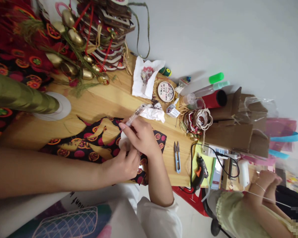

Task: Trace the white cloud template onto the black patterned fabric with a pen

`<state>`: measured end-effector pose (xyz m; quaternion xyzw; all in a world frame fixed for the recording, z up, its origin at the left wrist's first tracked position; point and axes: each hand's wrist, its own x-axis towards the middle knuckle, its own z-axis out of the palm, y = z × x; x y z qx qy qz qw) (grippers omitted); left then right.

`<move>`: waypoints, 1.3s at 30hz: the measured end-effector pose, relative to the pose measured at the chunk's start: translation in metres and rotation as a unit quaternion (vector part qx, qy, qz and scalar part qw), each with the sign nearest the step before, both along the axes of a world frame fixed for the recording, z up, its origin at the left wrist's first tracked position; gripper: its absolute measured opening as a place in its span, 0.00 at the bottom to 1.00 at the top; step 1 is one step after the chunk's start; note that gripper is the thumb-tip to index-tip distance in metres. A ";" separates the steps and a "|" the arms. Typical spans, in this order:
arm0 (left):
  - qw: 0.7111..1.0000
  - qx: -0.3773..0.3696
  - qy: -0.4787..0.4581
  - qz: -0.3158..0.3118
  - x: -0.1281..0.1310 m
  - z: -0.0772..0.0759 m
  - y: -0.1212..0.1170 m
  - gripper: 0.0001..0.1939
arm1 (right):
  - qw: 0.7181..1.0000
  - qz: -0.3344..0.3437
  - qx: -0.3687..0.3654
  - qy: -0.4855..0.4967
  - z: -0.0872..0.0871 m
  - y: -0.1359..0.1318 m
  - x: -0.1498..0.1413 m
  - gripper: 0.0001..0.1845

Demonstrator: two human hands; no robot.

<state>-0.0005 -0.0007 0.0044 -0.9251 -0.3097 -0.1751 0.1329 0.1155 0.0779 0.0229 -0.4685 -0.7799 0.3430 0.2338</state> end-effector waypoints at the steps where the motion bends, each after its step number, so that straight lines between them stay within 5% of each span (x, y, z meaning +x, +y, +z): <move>1: 1.000 0.000 0.001 -0.001 0.000 0.000 0.000 0.14 | 1.000 -0.003 -0.003 0.001 0.000 0.000 0.000 0.13; 14: 1.000 0.001 0.001 -0.002 0.000 -0.001 -0.001 0.14 | 0.997 -0.076 -0.011 -0.010 0.003 0.002 0.004 0.18; 22: 1.000 0.002 -0.001 -0.002 0.000 0.000 -0.001 0.14 | 1.000 -0.027 -0.010 0.004 -0.001 0.000 0.004 0.14; 31: 1.000 0.000 -0.002 0.001 0.000 0.000 -0.001 0.14 | 0.997 -0.070 -0.009 -0.013 0.003 0.002 0.004 0.18; 39: 1.000 -0.002 0.005 -0.006 0.000 -0.001 0.000 0.13 | 1.000 -0.013 -0.015 0.004 -0.001 0.000 0.003 0.14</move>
